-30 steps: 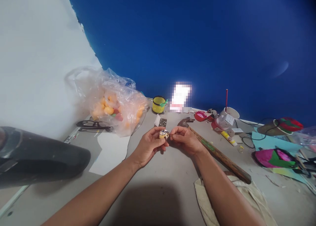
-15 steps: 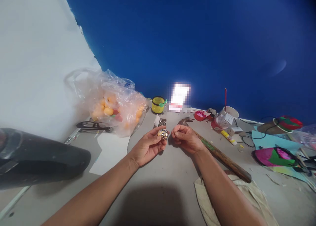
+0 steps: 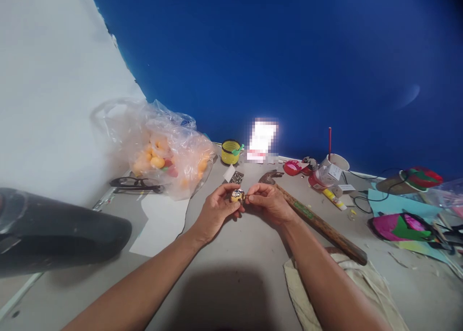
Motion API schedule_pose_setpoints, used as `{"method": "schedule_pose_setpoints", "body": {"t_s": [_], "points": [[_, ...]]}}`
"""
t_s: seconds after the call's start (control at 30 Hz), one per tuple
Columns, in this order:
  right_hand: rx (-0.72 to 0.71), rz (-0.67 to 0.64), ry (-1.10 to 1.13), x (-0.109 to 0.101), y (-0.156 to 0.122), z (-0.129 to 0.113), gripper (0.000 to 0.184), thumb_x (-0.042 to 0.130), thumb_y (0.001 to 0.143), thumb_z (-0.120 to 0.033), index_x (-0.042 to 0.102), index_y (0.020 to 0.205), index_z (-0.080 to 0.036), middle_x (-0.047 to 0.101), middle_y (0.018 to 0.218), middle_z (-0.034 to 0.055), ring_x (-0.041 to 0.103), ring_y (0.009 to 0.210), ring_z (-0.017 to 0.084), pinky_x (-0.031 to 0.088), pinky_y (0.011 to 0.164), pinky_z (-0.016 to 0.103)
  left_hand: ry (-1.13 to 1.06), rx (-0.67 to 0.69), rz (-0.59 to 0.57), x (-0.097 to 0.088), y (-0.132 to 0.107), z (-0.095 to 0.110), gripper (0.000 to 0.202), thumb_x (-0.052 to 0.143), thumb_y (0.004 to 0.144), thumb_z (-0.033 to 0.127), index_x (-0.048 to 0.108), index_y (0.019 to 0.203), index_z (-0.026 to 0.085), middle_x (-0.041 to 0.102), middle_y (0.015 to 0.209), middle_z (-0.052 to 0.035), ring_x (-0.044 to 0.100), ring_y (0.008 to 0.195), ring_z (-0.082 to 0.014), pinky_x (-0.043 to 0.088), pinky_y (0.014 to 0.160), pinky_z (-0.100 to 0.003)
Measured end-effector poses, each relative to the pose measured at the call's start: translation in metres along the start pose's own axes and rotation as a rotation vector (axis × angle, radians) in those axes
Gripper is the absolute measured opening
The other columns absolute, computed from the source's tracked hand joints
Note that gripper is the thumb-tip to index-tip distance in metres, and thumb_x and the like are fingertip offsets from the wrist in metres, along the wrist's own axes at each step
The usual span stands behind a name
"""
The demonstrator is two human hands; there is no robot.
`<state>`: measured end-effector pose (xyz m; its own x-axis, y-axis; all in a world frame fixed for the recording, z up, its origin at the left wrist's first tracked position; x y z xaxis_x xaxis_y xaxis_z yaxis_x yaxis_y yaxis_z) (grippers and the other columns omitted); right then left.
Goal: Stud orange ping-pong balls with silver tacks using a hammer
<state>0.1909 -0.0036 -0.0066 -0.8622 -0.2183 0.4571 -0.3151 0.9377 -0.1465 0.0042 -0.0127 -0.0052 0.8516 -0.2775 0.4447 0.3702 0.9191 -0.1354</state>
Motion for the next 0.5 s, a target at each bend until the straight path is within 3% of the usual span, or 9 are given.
{"method": "schedule_pose_setpoints", "body": {"t_s": [0.3,0.5], "points": [[0.008,-0.047,0.042,0.0028,-0.0028,-0.0048,0.026,0.095,0.068,-0.033,0.077,0.078,-0.018,0.075,0.075,0.0044,0.07,0.067,0.02,0.058,0.071,0.041,0.013,-0.021,-0.006,0.0003,-0.0005,0.0009,0.047,0.085,0.079,0.03,0.066,0.12,0.017,0.072,0.096,-0.0055,0.072,0.076,-0.017,0.056,0.068,-0.029],[-0.023,-0.098,0.026,0.0044,-0.0036,-0.0024,0.022,0.093,0.072,-0.032,0.078,0.081,-0.017,0.077,0.077,0.0069,0.073,0.071,0.022,0.058,0.076,0.044,0.084,-0.009,0.047,0.0012,-0.0004,0.003,0.047,0.087,0.076,0.031,0.068,0.116,0.015,0.074,0.08,-0.004,0.069,0.066,-0.0153,0.052,0.062,-0.026]]}}
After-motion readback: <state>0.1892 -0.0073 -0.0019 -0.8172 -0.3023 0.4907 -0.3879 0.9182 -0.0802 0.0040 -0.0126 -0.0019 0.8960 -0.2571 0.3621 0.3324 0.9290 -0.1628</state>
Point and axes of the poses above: each hand's wrist, its own y-axis towards the middle knuckle, its own x-axis out of the palm, z = x × y, the point moved 1 cm from there along y, towards the middle knuckle
